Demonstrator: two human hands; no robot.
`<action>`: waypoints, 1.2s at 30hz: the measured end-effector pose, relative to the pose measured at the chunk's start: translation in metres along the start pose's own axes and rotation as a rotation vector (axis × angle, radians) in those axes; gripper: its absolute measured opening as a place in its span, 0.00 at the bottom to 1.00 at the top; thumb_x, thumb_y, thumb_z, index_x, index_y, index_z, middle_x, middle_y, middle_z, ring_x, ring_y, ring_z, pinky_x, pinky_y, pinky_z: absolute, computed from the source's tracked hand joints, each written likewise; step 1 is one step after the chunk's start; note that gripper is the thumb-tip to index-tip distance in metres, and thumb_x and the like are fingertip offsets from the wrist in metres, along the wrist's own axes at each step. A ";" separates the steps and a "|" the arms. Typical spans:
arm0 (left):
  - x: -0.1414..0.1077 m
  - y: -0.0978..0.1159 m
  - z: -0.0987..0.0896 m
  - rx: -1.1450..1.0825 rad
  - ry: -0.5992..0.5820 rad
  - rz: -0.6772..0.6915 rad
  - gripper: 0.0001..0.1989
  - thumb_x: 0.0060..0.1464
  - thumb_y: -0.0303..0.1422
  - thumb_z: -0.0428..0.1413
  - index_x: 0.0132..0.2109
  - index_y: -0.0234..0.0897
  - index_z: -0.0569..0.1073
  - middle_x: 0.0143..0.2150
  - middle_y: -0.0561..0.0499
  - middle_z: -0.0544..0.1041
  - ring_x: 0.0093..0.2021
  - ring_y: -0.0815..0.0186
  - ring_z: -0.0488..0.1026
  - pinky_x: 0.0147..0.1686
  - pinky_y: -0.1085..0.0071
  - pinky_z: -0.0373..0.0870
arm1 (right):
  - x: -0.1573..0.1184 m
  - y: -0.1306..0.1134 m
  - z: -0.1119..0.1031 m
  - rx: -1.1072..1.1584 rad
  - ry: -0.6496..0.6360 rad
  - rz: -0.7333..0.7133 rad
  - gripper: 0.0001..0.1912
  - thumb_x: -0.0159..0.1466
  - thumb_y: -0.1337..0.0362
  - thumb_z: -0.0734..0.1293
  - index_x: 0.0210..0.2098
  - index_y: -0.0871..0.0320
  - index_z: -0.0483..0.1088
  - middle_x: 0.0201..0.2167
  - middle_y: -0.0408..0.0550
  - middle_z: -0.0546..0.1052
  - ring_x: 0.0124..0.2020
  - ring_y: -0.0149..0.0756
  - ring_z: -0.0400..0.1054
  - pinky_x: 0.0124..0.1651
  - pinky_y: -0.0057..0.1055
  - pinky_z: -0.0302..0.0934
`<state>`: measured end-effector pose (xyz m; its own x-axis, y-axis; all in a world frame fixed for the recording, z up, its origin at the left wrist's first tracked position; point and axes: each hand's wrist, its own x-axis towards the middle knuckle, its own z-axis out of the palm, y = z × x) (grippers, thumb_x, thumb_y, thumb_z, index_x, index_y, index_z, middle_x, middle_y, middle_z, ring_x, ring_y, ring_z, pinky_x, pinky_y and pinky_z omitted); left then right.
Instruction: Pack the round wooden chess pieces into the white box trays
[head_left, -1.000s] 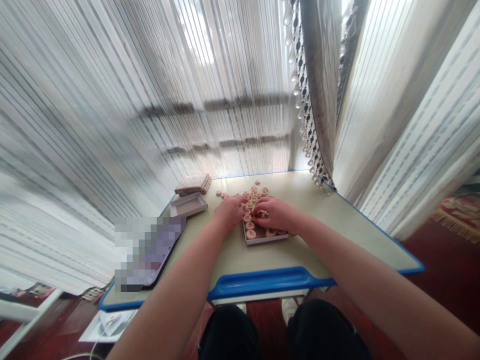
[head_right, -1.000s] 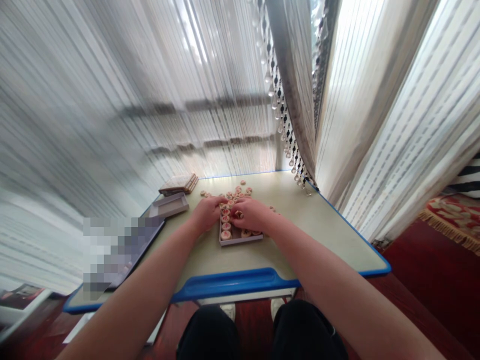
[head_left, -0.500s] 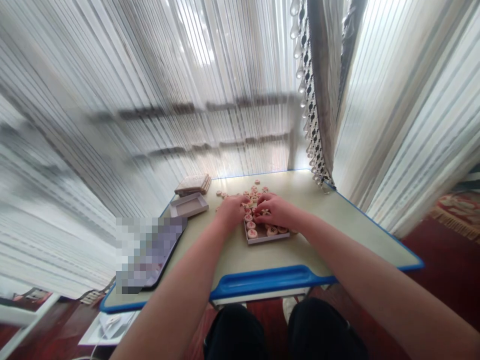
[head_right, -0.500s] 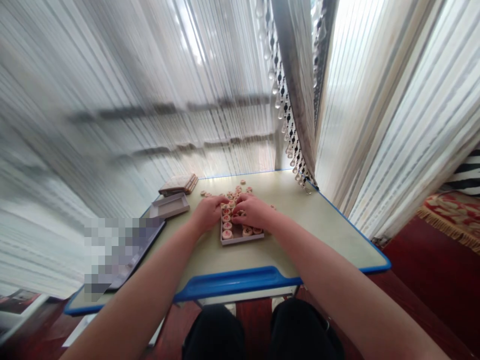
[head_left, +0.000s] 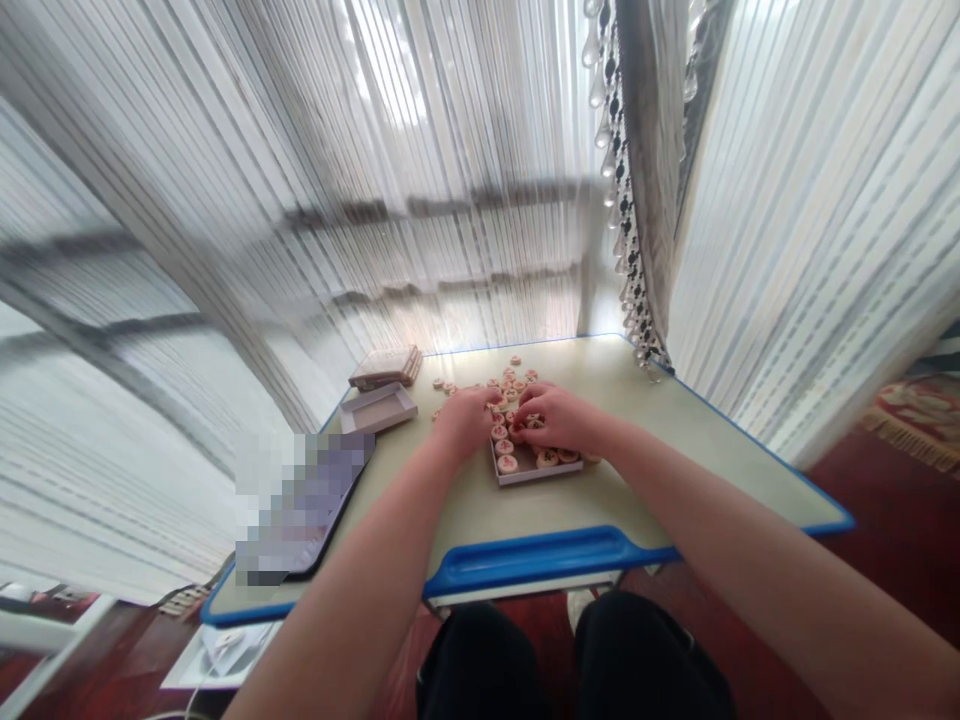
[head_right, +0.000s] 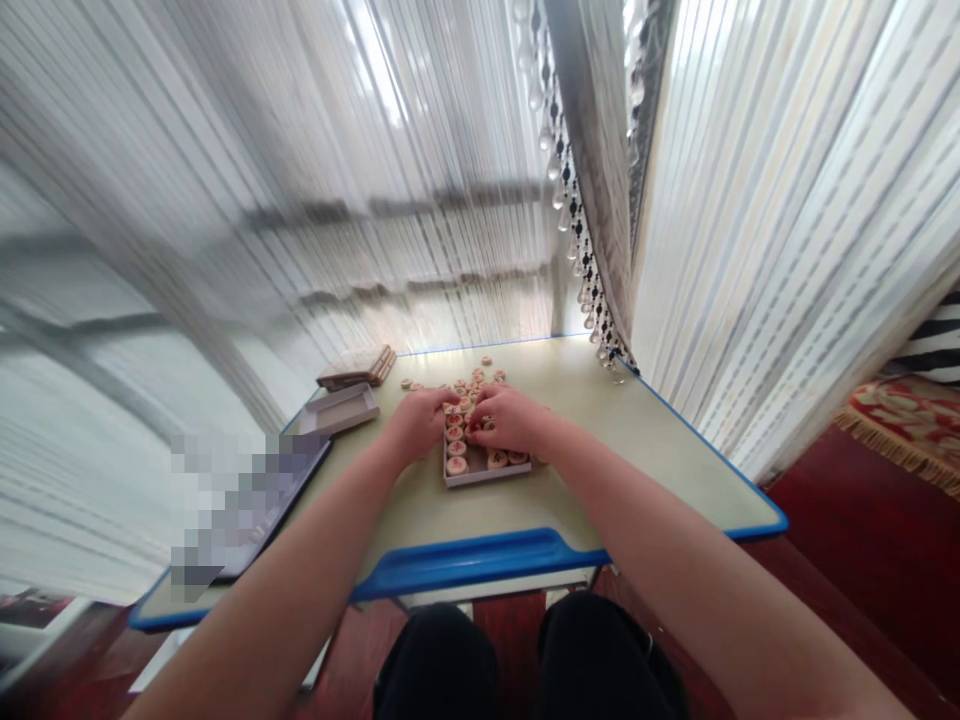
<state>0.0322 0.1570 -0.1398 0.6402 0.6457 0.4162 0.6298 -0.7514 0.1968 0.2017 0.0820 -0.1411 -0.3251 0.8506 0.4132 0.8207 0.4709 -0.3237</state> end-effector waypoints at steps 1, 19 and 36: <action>0.000 0.000 0.000 -0.001 -0.001 -0.004 0.19 0.47 0.22 0.46 0.42 0.38 0.76 0.40 0.49 0.78 0.42 0.65 0.73 0.47 0.70 0.67 | 0.000 0.000 -0.001 0.005 0.010 -0.002 0.07 0.54 0.62 0.68 0.31 0.54 0.77 0.36 0.48 0.71 0.39 0.36 0.66 0.49 0.33 0.60; -0.004 0.003 0.001 -0.085 0.006 -0.080 0.20 0.48 0.21 0.45 0.43 0.39 0.76 0.43 0.51 0.78 0.45 0.65 0.73 0.48 0.71 0.67 | -0.010 0.052 -0.044 -0.251 -0.173 0.720 0.11 0.52 0.62 0.67 0.33 0.56 0.77 0.34 0.50 0.78 0.36 0.40 0.71 0.37 0.30 0.61; -0.002 0.004 0.004 -0.072 0.041 0.012 0.20 0.47 0.21 0.44 0.40 0.37 0.77 0.41 0.50 0.78 0.41 0.65 0.72 0.47 0.70 0.67 | -0.006 0.056 -0.030 -0.162 -0.081 0.597 0.13 0.53 0.63 0.66 0.38 0.54 0.77 0.36 0.45 0.78 0.36 0.35 0.70 0.37 0.26 0.61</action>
<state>0.0350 0.1538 -0.1437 0.6282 0.6314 0.4546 0.5879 -0.7679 0.2542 0.2638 0.0967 -0.1359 0.1825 0.9742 0.1326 0.9305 -0.1276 -0.3434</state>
